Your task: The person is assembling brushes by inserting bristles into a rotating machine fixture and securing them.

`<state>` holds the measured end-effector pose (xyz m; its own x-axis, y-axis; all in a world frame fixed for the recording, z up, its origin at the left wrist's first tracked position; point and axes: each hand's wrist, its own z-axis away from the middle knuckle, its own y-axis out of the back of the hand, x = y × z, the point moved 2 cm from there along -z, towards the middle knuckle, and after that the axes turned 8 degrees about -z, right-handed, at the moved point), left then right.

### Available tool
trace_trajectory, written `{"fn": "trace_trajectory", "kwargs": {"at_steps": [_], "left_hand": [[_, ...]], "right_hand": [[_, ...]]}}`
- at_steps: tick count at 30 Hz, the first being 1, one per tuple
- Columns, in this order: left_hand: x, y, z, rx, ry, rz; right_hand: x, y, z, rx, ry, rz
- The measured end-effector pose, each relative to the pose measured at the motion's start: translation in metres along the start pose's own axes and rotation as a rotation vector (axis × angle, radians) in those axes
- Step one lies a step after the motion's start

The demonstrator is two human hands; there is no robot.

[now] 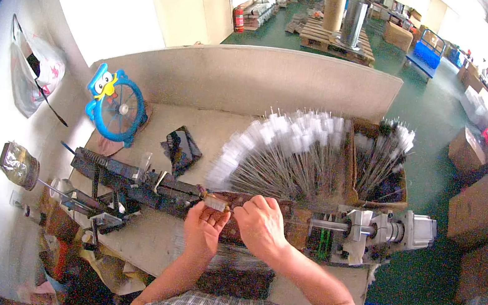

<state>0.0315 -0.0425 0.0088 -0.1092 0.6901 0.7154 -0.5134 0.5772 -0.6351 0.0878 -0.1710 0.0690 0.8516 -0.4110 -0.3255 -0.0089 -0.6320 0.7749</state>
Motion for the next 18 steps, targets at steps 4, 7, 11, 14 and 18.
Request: {"fn": "trace_trajectory", "kwargs": {"at_steps": [4, 7, 11, 14, 18], "left_hand": [[0.004, -0.004, 0.006, 0.04, 0.081, -0.04], [0.006, -0.008, 0.011, -0.023, 0.055, -0.127], [0.003, -0.003, 0.025, -0.05, 0.111, -0.272], [0.01, 0.014, 0.034, -0.051, 0.122, -0.361], [0.034, 0.09, 0.034, 0.154, -0.029, -0.47]], "right_hand": [[0.004, 0.001, 0.005, 0.027, -0.039, -0.039], [0.009, 0.009, 0.003, -0.058, -0.1, -0.045], [0.001, 0.026, 0.01, -0.029, -0.092, -0.199], [0.014, 0.016, 0.04, -0.156, -0.136, -0.347], [0.026, -0.005, 0.089, -0.377, -0.266, -0.175]]}}
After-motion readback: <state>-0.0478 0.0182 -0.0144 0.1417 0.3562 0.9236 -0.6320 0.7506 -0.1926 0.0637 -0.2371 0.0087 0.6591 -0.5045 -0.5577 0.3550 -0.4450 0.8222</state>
